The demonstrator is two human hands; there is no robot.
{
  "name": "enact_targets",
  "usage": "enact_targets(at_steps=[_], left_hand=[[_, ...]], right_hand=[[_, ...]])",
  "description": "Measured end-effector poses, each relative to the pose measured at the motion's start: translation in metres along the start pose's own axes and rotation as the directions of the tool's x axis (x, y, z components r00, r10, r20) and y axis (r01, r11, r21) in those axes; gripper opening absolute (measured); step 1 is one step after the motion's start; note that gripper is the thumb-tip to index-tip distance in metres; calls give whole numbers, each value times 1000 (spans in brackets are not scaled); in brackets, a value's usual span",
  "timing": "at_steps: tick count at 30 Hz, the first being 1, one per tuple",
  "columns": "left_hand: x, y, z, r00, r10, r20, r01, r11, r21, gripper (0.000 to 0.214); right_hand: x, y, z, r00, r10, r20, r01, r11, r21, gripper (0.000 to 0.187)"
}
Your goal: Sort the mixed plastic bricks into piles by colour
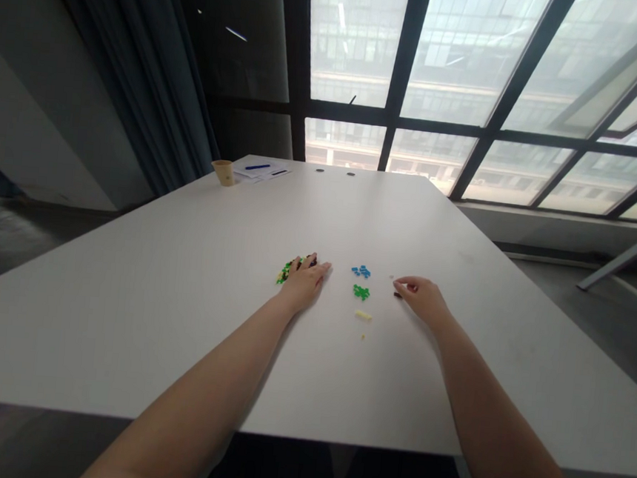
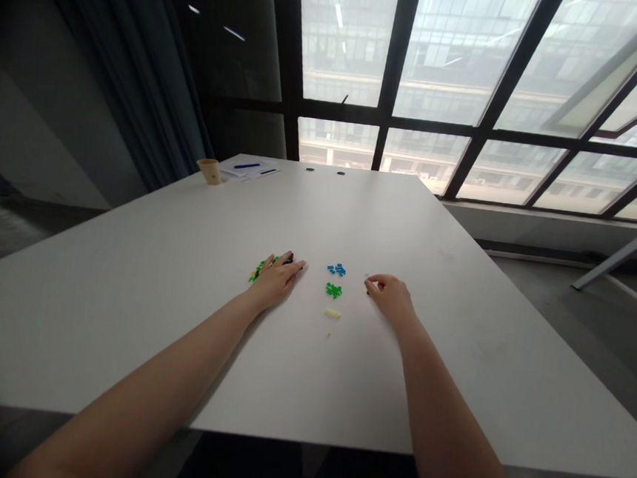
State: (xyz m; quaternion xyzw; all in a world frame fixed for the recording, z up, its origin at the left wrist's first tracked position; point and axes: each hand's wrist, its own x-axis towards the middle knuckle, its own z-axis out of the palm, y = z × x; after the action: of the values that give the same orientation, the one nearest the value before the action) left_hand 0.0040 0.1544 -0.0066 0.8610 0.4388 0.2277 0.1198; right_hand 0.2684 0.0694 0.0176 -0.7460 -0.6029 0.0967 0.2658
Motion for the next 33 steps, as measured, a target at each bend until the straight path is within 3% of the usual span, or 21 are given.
enact_targets(at_steps=[10, 14, 17, 19, 21, 23, 25, 29, 33], left_hand=[[2, 0, -8, 999, -8, -51, 10, 1000, 28, 21], [2, 9, -9, 995, 0, -98, -21, 977, -214, 15], [-2, 26, -12, 989, -136, -64, 76, 820, -568, 9], [-8, 40, -12, 979, -188, 82, 175, 554, -814, 15], [-15, 53, -12, 959, -122, 257, 281, 274, -920, 25], [-20, 63, -12, 935, -43, 351, 354, 116, -928, 31], [-23, 68, -12, 923, -1, 384, 383, 68, -921, 33], [-25, 72, -14, 912, 13, 409, 407, 74, -910, 35], [-26, 73, -15, 911, 8, 412, 410, 72, -909, 35]], right_hand=[[-1, -4, -4, 998, -7, -62, 7, 1000, 9, 33], [-1, -5, -7, 994, -24, -105, 28, 999, 33, 33], [-1, -5, -9, 993, -21, -116, 27, 998, 50, 33], [-2, -6, -9, 994, -30, -110, 35, 998, 50, 34], [-2, -7, -7, 994, -45, -101, 51, 998, 48, 33], [-3, -8, -6, 994, -63, -93, 68, 996, 50, 32], [-4, -11, -7, 992, -90, -90, 95, 994, 56, 30], [-11, -24, -13, 978, -164, -126, 179, 977, 117, 27], [-26, -49, -17, 925, -337, -175, 372, 896, 244, 23]])
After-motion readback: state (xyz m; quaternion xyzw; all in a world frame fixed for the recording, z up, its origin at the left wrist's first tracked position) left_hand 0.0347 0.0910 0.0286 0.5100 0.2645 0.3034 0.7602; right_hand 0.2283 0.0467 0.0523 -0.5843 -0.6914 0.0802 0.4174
